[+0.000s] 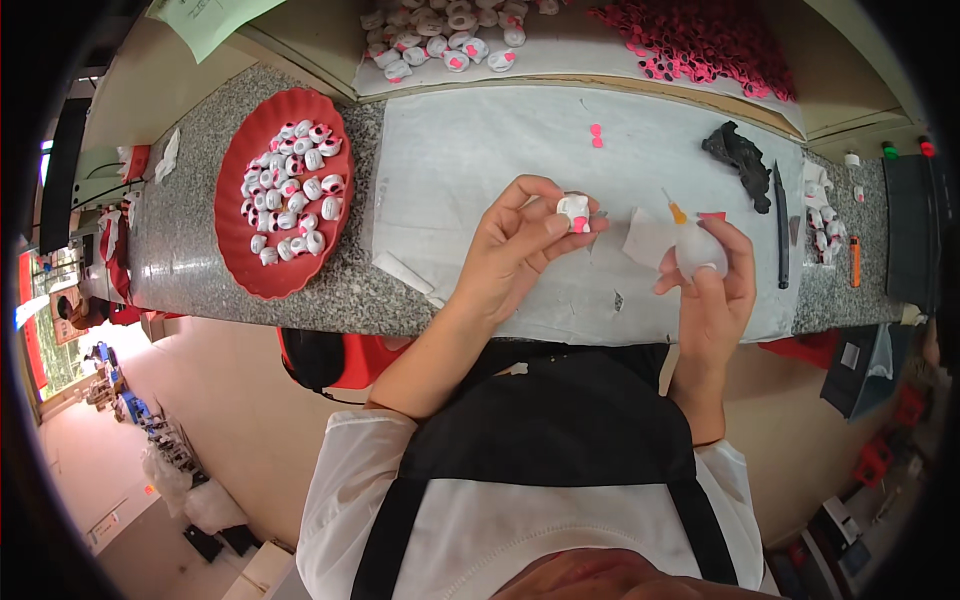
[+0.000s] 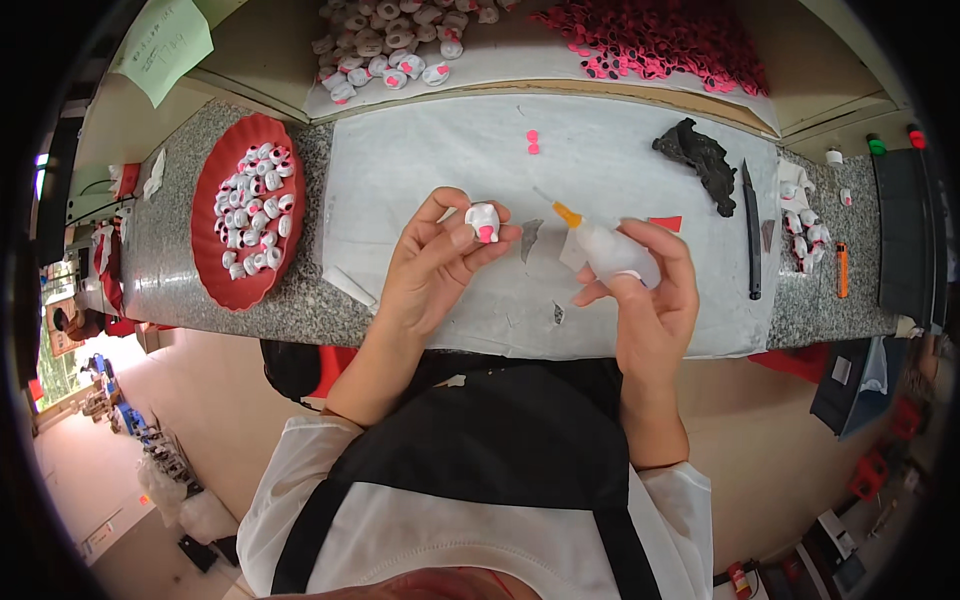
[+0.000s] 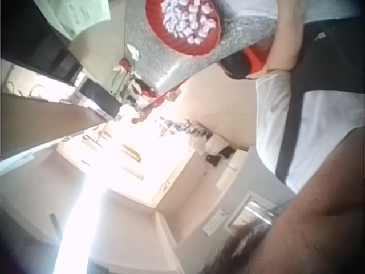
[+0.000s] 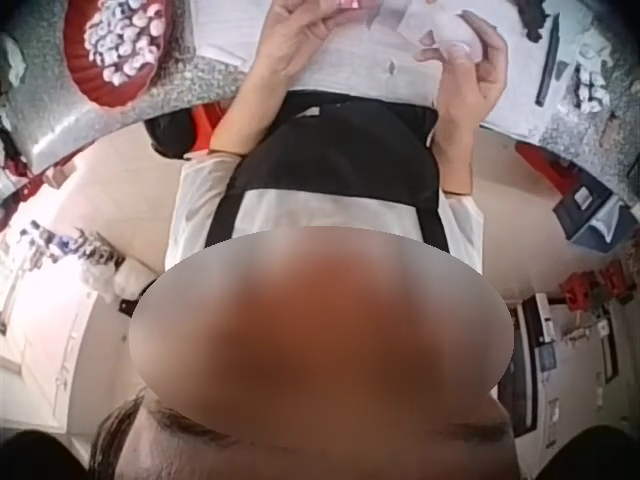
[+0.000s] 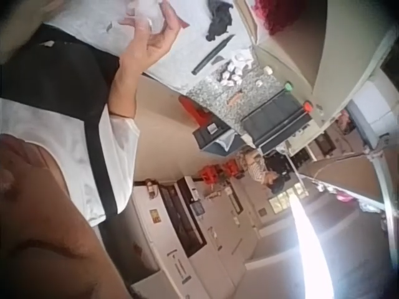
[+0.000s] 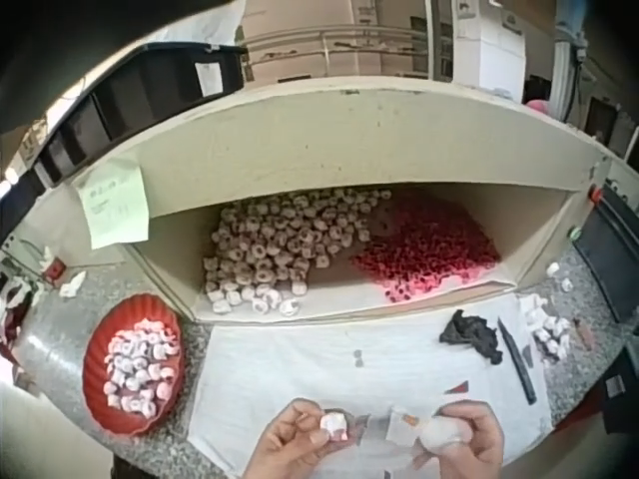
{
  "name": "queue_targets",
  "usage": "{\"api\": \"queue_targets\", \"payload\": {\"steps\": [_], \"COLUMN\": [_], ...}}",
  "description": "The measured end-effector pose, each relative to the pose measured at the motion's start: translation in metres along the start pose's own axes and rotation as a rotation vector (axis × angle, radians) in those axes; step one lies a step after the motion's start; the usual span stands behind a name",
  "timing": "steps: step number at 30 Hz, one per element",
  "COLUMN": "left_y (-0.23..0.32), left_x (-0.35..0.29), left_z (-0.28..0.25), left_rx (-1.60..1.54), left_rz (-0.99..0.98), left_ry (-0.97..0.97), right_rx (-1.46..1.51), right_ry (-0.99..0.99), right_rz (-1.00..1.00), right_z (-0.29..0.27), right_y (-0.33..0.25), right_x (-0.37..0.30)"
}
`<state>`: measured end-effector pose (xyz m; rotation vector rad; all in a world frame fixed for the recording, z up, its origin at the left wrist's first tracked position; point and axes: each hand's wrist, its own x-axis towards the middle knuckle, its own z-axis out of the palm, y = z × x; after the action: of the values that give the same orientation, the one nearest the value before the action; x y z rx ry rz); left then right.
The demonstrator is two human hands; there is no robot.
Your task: Apply glue to toy head parts and attach small pink bows to them.
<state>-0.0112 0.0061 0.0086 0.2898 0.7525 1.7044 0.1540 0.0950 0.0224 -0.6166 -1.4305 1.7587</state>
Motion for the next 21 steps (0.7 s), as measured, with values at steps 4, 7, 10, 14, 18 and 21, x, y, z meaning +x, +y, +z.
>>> {"api": "queue_targets", "payload": {"steps": [4,7,10,14,18,21], "left_y": [-0.005,-0.009,-0.010,-0.011,-0.013,-0.013], "left_x": [-0.002,-0.003,-0.004,-0.004,-0.005,-0.006], "left_z": [0.002,-0.011,-0.007,-0.002,-0.002,-0.001], "left_rx": [-0.006,0.060,0.050,0.078,0.206,0.252], "left_rz": [0.160,0.126,0.108,0.163,0.246,0.249], "left_ry": [0.002,-0.097,-0.069,-0.049,-0.031,-0.017], "right_rx": [0.431,0.529,0.493,0.013,-0.260,-0.284], "right_ry": [0.161,0.259,0.284,0.237,0.168,0.150], "right_rz": [-0.025,-0.020,-0.083,-0.348,-0.607,-0.600], "right_z": [0.010,0.011,0.019,0.019,0.023,0.024], "right_y": [-0.008,-0.009,-0.007,-0.003,-0.002,0.000], "right_x": [0.007,0.011,0.010,0.002,-0.001,-0.004]}}
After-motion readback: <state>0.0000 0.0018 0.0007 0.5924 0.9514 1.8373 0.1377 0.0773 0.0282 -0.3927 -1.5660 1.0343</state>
